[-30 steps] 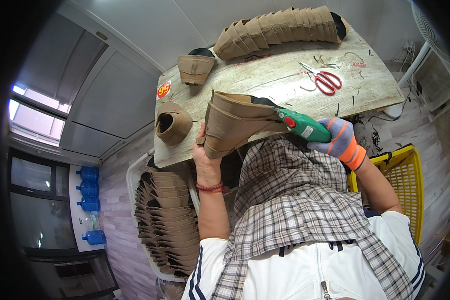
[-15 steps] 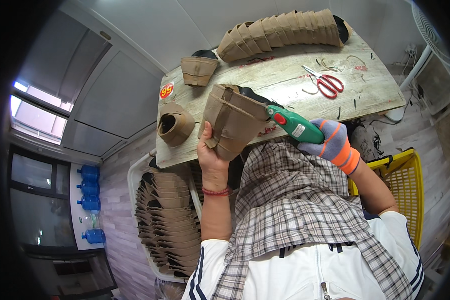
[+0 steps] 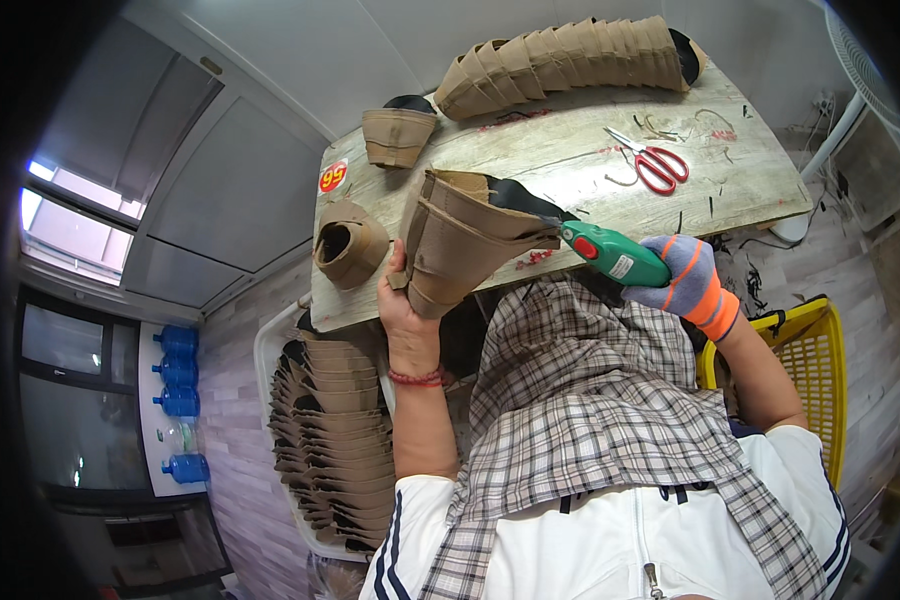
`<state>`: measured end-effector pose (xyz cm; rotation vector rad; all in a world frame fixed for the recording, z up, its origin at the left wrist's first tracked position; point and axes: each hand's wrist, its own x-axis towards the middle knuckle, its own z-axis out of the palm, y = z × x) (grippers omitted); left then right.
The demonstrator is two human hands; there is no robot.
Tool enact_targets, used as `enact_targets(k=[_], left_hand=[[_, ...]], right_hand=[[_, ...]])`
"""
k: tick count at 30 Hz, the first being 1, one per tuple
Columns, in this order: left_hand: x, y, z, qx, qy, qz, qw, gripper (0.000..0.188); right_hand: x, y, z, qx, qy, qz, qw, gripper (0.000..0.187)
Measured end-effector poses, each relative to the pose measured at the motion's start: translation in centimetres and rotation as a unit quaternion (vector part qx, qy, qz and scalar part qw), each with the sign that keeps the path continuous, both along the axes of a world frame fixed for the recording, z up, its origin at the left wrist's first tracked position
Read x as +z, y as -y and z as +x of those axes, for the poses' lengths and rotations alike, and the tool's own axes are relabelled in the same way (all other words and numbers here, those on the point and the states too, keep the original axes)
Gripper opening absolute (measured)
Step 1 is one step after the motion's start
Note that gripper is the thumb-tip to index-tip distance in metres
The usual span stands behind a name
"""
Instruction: The person trims the edges of stacked cardboard boot-shaped items using scissors and a rotary tool. They handle the items one at a time, rotating them to access different sides, and place finished pieces on the table.
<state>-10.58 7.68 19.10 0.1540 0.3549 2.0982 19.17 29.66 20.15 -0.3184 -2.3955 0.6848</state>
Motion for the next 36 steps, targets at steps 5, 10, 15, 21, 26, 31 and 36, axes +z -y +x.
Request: enact_targets(k=[5,10,15,21,26,31,36], left_hand=[[-0.7,-0.6,0.1,-0.047,0.018,0.011,0.999,0.034],[-0.3,-1.2,1.1,-0.021,0.008,-0.006,1.0,0.033],[0.5,-2.0,3.5,0.045,-0.093,-0.037,0.994,0.038],[1.5,-2.5,5.5,0.084,-0.198,-0.057,0.975,0.042],[0.8,-2.7,6.0,0.116,-0.267,-0.057,0.955,0.044],[1.8,-0.3,5.5,0.163,-0.299,-0.094,0.935,0.044],[2.2,0.7,4.8,0.215,-0.285,-0.108,0.928,0.043]], right_hand=[[0.7,0.3,-0.5,0.017,-0.021,0.022,0.999,0.045],[0.9,1.3,-1.2,0.01,-0.029,-0.029,0.999,0.045],[-0.3,1.8,-1.6,-0.015,-0.022,-0.16,0.987,0.05],[1.4,2.0,-2.2,-0.032,0.032,-0.258,0.965,0.049],[1.6,1.8,-2.6,-0.033,-0.001,-0.256,0.966,0.046],[0.6,1.6,-2.2,-0.074,-0.003,-0.186,0.98,0.047],[0.0,3.3,-2.6,-0.056,0.033,-0.2,0.978,0.051]])
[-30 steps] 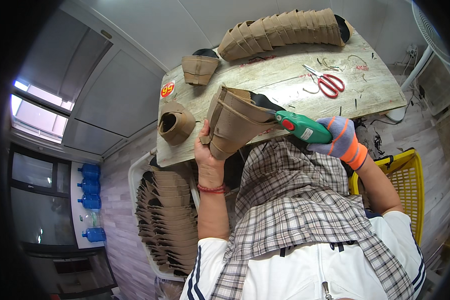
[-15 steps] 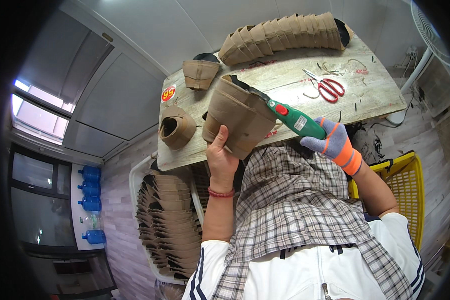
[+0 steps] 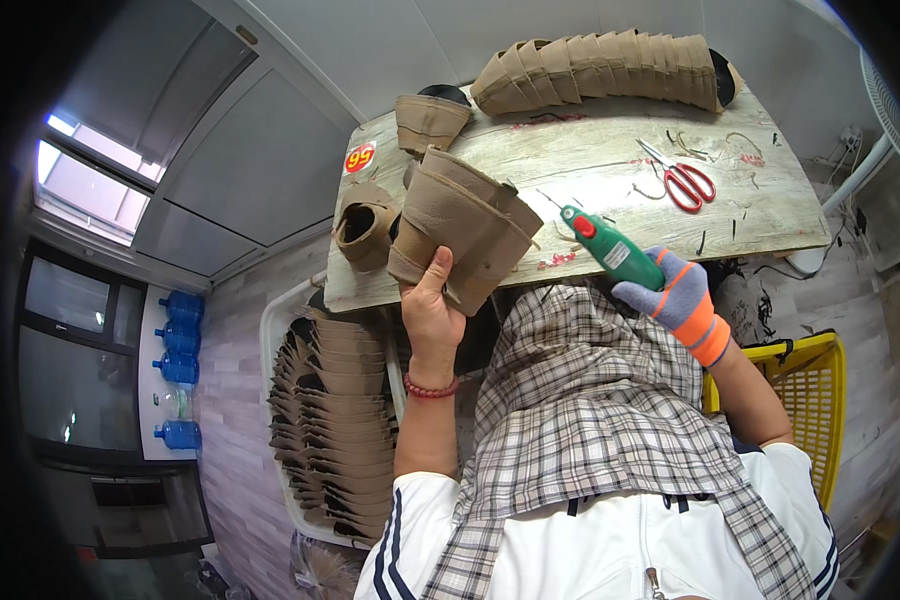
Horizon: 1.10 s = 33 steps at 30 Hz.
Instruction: The person trims the edges of stacked cardboard boot-shaped items using scissors and a rotary tool. They handle the items one at a time, rotating them to access different sides, and place finished pieces on the table.
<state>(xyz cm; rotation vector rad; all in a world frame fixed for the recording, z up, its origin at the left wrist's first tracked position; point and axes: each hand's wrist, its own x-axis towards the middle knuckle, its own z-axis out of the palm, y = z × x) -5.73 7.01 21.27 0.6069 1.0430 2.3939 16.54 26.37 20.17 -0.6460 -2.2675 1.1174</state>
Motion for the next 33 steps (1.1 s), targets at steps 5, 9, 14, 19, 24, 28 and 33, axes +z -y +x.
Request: enact_targets(k=[5,9,14,19,24,28,33], left_hand=[[0.3,-0.6,0.8,-0.032,0.046,0.024,0.998,0.041],[-0.5,-1.5,1.4,-0.045,0.057,0.013,0.997,0.041],[-1.2,-2.5,2.0,-0.049,0.028,0.006,0.998,0.041],[-1.2,-2.9,2.3,-0.051,-0.012,-0.023,0.998,0.042],[-2.1,-2.4,2.1,-0.054,-0.047,-0.066,0.995,0.041],[1.0,1.1,1.2,-0.019,-0.158,-0.224,0.961,0.038],[8.8,7.5,-2.9,0.109,-0.409,-0.482,0.767,0.039]], right_hand=[[0.0,0.6,-0.7,0.013,-0.007,0.038,0.999,0.05],[0.6,0.4,-0.6,0.008,-0.001,0.004,1.0,0.051],[0.1,0.1,-0.6,-0.008,-0.001,-0.039,0.999,0.05],[1.0,-0.1,-0.9,-0.007,0.005,-0.061,0.998,0.048],[0.2,-1.1,-1.5,-0.018,-0.043,-0.077,0.996,0.046],[0.6,-2.3,-0.6,-0.049,-0.027,-0.102,0.993,0.044],[-1.6,-3.8,1.7,-0.09,0.007,-0.039,0.995,0.04]])
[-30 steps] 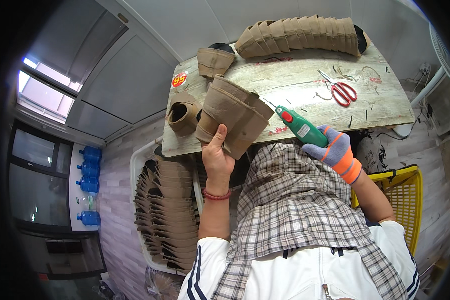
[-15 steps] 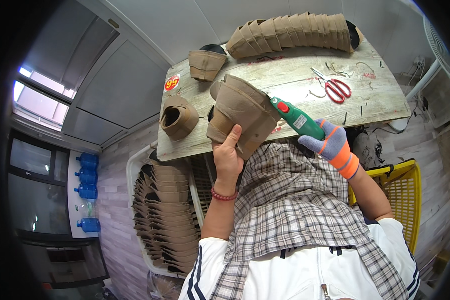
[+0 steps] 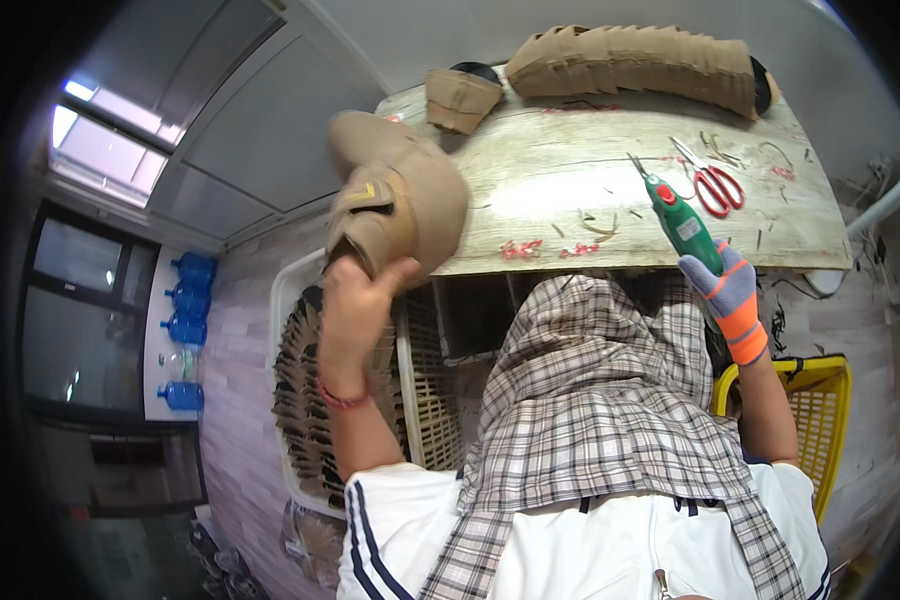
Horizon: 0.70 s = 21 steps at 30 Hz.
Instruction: The person trims the edges of stacked cardboard boot-shaped items using scissors and a rotary tool. They handle the items one at a time, rotating them to access different sides, and place finished pieces on the table.
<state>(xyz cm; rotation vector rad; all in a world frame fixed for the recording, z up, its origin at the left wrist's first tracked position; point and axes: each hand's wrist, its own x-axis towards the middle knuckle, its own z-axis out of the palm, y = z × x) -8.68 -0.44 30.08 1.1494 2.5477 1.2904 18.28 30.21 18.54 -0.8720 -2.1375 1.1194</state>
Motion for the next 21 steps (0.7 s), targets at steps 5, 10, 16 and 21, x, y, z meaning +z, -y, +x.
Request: enact_targets(k=[5,10,16,21], left_hand=[[0.5,0.5,-9.7,0.101,-0.223,-0.255,0.935,0.04],[-4.5,-3.3,-17.2,0.059,-0.205,-0.314,0.925,0.04],[0.5,-4.1,-15.2,0.103,-0.125,-0.201,0.966,0.043],[2.1,-3.2,-8.7,-0.05,0.247,0.406,0.878,0.031]], right_hand=[[-0.9,0.9,-1.0,0.032,0.015,0.009,0.999,0.04],[-0.5,1.6,-1.3,0.054,0.044,-0.021,0.997,0.042],[-0.8,1.2,-0.9,0.032,0.062,-0.01,0.998,0.044],[-1.3,1.6,-1.8,0.048,0.004,0.025,0.999,0.047]])
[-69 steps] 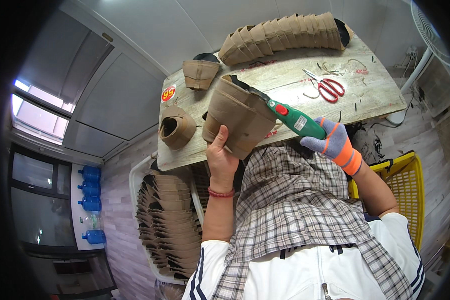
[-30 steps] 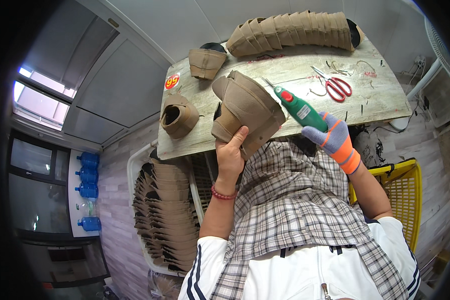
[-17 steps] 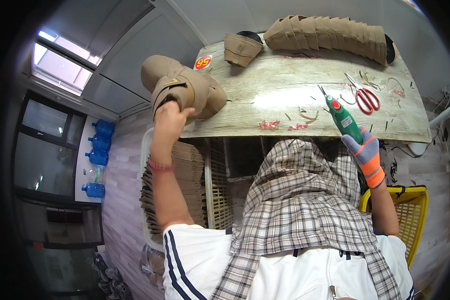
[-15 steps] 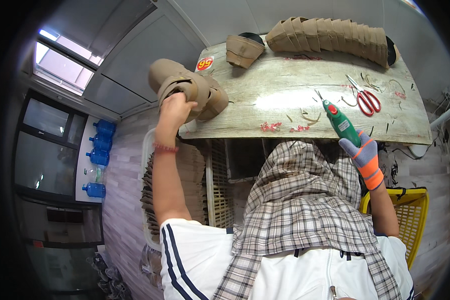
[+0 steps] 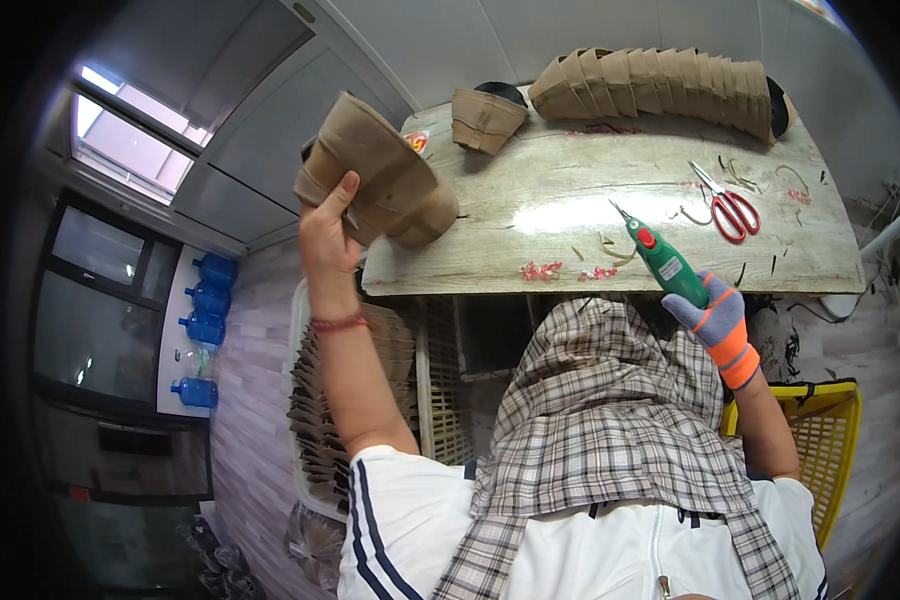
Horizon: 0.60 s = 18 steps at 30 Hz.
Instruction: The person trims the edges of stacked cardboard boot-shaped items using scissors and a rotary tool. They handle the items one at a time, rotating them to access different sides, and place finished pieces on the table.
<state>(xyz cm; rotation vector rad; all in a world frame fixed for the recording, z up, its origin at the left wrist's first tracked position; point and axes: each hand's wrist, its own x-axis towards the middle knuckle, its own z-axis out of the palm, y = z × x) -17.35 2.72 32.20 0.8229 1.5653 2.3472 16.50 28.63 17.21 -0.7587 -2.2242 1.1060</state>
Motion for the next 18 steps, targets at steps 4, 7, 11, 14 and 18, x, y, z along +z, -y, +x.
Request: enact_targets(k=[4,7,11,14,18], left_hand=[[-3.2,-1.2,1.6,-0.221,0.194,0.161,0.942,0.027],[-8.5,-2.4,0.3,-0.259,0.356,0.198,0.876,0.027],[-10.8,-4.8,3.1,-0.298,0.414,0.227,0.83,0.029],[-12.8,-5.4,3.3,-0.364,0.344,0.232,0.834,0.031],[-13.5,-6.2,3.6,-0.419,0.356,0.248,0.798,0.033]], right_hand=[[1.9,1.0,-0.7,0.04,-0.085,0.098,0.991,0.05],[3.1,0.6,-0.5,0.062,-0.095,0.225,0.968,0.048],[2.6,-0.6,1.2,0.038,-0.055,0.285,0.956,0.045],[2.1,-1.2,2.2,0.039,-0.038,0.292,0.955,0.045],[1.5,-1.4,2.6,0.039,-0.028,0.289,0.956,0.044]])
